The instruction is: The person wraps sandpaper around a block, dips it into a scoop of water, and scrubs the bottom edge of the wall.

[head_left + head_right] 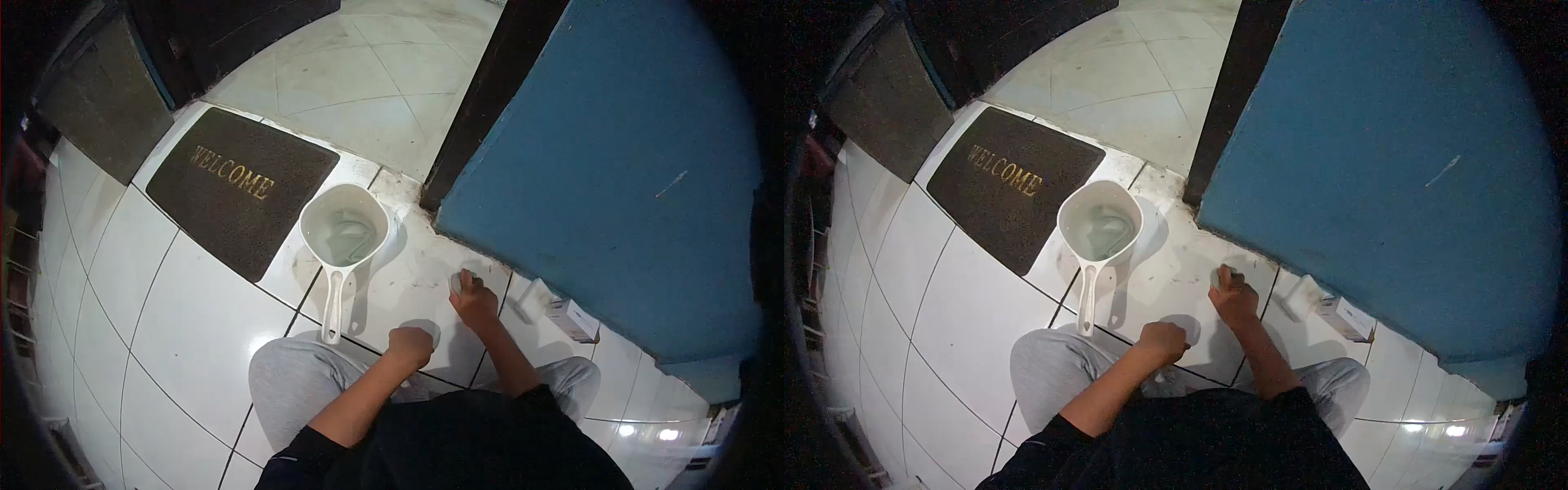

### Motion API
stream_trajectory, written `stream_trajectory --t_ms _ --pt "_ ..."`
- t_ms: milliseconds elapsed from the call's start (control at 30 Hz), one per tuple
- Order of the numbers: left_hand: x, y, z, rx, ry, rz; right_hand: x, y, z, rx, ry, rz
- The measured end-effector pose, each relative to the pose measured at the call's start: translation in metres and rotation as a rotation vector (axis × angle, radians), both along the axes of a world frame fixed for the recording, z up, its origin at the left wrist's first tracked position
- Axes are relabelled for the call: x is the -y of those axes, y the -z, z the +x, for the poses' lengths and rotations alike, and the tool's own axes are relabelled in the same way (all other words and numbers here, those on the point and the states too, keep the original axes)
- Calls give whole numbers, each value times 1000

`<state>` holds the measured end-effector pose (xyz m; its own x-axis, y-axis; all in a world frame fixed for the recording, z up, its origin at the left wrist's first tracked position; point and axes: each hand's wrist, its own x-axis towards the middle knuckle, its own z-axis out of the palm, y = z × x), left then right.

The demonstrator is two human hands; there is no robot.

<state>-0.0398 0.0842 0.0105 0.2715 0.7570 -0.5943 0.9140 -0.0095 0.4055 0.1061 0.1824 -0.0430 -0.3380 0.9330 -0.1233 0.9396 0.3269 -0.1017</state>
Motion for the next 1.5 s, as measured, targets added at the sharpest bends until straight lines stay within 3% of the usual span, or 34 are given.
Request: stream_trajectory --t_ms 100,267,600,733,833,967,1067,1333,1500 --pt "-1 1 0 -11 13 -5 3 0 -1 -36 -19 80" --pt "-1 -1 -5 0 51 21 -42 -6 -22 -24 154 -13" --pt "1 -2 -2 18 36 24 20 -6 -9 12 57 50" --pt "-2 0 -3 11 46 8 -20 -10 -24 -22 28 -11" --pt "-3 -1 -6 -8 54 6 -40 -11 -28 -60 -141 5" --pt "-2 2 -6 2 43 -4 -30 -3 0 -45 -186 -16" --pt "0 5 -1 -26 33 42 -22 4 19 -188 -261 69" --pt "-2 2 -4 -23 48 8 -44 -10 -44 -91 -82 111" --pt "-2 0 -7 -6 56 8 -31 -8 -34 -105 -37 88"
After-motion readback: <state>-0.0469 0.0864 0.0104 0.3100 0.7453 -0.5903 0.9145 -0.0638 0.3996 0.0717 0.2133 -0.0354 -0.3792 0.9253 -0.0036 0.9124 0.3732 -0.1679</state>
